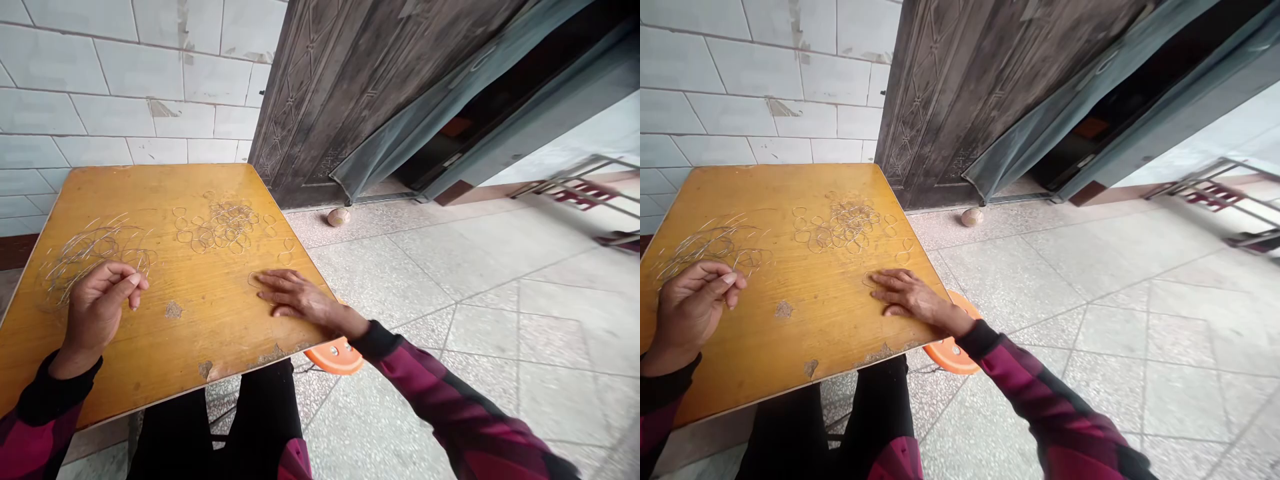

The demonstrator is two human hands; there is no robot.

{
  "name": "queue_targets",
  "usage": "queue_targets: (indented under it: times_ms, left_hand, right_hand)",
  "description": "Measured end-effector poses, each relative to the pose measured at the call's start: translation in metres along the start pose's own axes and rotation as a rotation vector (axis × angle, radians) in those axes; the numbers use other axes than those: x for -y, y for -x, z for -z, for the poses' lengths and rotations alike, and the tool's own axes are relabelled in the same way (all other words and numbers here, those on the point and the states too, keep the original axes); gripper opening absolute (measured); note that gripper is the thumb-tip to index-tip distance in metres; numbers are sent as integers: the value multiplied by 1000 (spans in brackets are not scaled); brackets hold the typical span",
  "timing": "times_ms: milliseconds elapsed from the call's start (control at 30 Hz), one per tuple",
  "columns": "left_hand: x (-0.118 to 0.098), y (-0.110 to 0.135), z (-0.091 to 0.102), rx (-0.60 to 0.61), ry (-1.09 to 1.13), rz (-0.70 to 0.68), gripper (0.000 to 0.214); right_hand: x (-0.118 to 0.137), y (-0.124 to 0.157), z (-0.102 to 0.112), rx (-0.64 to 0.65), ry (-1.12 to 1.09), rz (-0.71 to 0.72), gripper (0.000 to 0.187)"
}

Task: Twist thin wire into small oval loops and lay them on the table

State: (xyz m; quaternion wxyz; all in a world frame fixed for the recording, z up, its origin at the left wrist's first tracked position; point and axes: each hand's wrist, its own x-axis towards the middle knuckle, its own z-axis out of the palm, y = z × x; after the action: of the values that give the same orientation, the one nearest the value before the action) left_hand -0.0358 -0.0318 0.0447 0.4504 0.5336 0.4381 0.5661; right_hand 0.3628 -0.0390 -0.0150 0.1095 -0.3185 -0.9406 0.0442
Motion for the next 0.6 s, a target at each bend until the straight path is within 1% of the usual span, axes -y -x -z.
queue_targets:
  times_ms: [67, 133, 200, 267, 333, 400, 433, 500, 533, 600]
  left_hand:
    - [3, -1, 0, 7, -6, -4, 5]
    - [6, -3, 1, -3, -7, -6, 6]
    - [9, -5, 2, -23, -3, -6, 7]
    - [10, -7, 2, -36, 2, 11, 7]
    - [10, -7, 1, -40, 16, 42, 8]
    - [8, -7, -2, -31, 44, 71, 9]
    - [8, -6, -3, -20, 58, 81, 9]
    - [8, -5, -6, 21, 81, 104, 9]
    - [8, -4, -8, 45, 89, 116, 9]
    - [10, -2, -11, 91, 111, 147, 9]
  right_hand:
    - [-15, -20, -9, -10, 40, 16, 44]
    - [-37, -51, -16, -39, 76, 7, 39]
    - [-56, -79, -20, -105, 109, -61, 39]
    - [-69, -93, -24, -214, 140, -189, 46]
    - [-73, -89, -28, -354, 154, -360, 54]
    - [-76, -69, -34, -455, 143, -581, 57]
    - [-78, -57, -37, -477, 122, -691, 59]
    - [-85, -39, -42, -470, 65, -870, 64]
    - [-89, -35, -44, -446, 38, -926, 67]
    - [-99, -42, -47, -396, 14, -975, 69]
